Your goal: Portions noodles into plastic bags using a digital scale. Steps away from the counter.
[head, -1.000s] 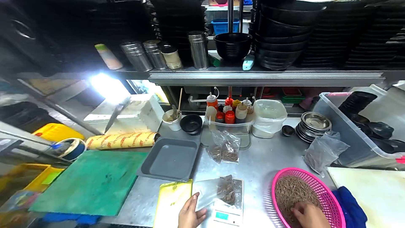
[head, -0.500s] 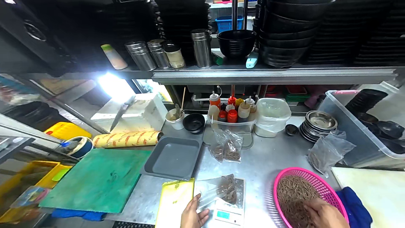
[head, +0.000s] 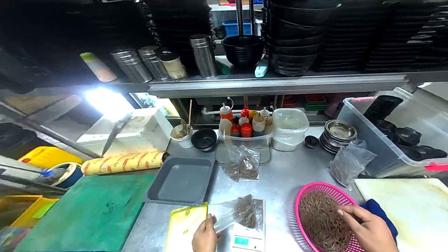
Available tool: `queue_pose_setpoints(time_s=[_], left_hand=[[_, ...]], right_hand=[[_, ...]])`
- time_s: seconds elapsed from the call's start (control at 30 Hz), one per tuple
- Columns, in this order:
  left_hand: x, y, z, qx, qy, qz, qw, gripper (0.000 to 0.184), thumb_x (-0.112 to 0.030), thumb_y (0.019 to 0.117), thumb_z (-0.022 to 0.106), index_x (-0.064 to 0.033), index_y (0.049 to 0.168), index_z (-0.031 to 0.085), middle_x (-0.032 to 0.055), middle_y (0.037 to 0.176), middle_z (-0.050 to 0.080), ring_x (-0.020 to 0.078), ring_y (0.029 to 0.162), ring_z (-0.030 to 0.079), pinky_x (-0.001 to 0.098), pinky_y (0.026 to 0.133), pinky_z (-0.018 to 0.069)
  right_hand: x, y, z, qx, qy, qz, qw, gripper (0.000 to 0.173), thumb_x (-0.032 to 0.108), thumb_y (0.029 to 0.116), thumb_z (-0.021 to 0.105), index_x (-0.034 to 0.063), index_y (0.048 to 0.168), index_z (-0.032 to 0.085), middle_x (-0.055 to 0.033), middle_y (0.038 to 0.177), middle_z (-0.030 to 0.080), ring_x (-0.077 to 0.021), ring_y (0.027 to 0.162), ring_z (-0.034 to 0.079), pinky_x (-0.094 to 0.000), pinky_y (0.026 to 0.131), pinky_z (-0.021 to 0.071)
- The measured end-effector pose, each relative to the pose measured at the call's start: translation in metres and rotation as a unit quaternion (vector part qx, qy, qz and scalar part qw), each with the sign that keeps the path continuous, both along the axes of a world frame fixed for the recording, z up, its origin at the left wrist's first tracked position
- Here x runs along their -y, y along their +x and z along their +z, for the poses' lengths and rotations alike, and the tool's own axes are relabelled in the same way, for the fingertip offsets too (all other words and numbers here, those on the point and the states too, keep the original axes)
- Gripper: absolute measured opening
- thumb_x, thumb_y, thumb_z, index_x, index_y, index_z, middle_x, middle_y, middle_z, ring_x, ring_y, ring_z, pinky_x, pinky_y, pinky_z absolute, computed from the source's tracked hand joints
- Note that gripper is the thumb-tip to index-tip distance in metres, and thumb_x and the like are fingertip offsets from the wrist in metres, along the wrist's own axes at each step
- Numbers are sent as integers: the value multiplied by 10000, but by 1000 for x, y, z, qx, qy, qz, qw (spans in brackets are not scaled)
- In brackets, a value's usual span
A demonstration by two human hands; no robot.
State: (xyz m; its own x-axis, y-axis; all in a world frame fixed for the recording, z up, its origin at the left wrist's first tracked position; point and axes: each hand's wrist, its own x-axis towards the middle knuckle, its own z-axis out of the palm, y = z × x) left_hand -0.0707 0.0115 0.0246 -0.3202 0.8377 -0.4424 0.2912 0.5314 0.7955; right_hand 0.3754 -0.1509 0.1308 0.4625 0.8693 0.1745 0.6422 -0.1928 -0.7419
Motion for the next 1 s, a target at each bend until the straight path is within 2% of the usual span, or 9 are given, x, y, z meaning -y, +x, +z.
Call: queue_pose_setpoints(time_s=[0.2,0.4,0.47,0.57,0.63,0.7,0.8,0.9,1.0], left_hand=[[8,-5,18,87,-69,36,993,602,-584,1073,359,-119,1294,670,190,1196,693,324,733,739,505,626,633],[7,-17,17,163,-96,72,979,661,-637,1061,314,-133,1356,623,222,1267,639,376,866,726,535,689,616],[5,-18,13,183,-105,78,974,606,-588,1074,349,-127,1359,620,219,1278,637,379,882,719,532,698,606],[3,-17,6,197,-78,84,974,374,-313,1069,514,-83,1343,626,196,1264,655,330,852,726,479,681,619],[4,-13,5,169,-21,52,984,331,-99,1027,503,-45,1324,640,187,1239,669,289,822,721,453,694,619],[6,-4,18,123,37,-18,992,379,-20,950,564,-57,1313,670,160,1261,692,289,867,739,492,764,629],[13,26,51,41,134,-131,981,382,-113,904,728,-121,1285,718,64,1096,773,195,710,745,433,699,654],[18,59,77,-22,224,-234,946,447,-210,870,802,-136,1303,720,11,1260,725,84,665,696,321,647,627],[18,84,85,-74,243,-294,921,515,-238,845,823,-127,1332,697,29,1325,687,83,707,707,317,668,637]], right_hand=[[4,-4,-3,-21,-11,19,1000,147,178,947,721,81,1034,789,-46,967,774,-89,855,728,-318,813,619],[3,-8,-15,-41,-25,23,999,151,197,952,722,89,1035,786,-41,960,775,-93,840,730,-325,796,623],[-1,-12,-15,-44,-25,23,998,158,196,954,721,81,1041,786,-45,964,774,-90,849,728,-318,808,619],[-5,-16,-16,-47,-14,32,998,149,190,948,729,82,1035,785,-35,946,774,-84,820,727,-310,780,625],[-9,-18,-11,-50,-2,41,998,144,181,953,726,77,1036,782,-38,943,773,-86,812,726,-309,772,625],[-13,-21,1,-42,16,60,997,150,170,958,718,66,1045,781,-55,966,772,-98,841,728,-320,798,621],[-23,-27,29,-32,54,92,994,141,140,959,710,53,1046,779,-64,985,771,-103,858,733,-316,809,627],[-38,-39,63,-45,112,130,984,122,97,950,713,61,1045,782,-45,1003,771,-110,887,739,-311,807,643],[-59,-58,99,-81,173,172,966,126,82,945,706,75,1044,783,-44,997,764,-153,853,738,-328,756,653]])
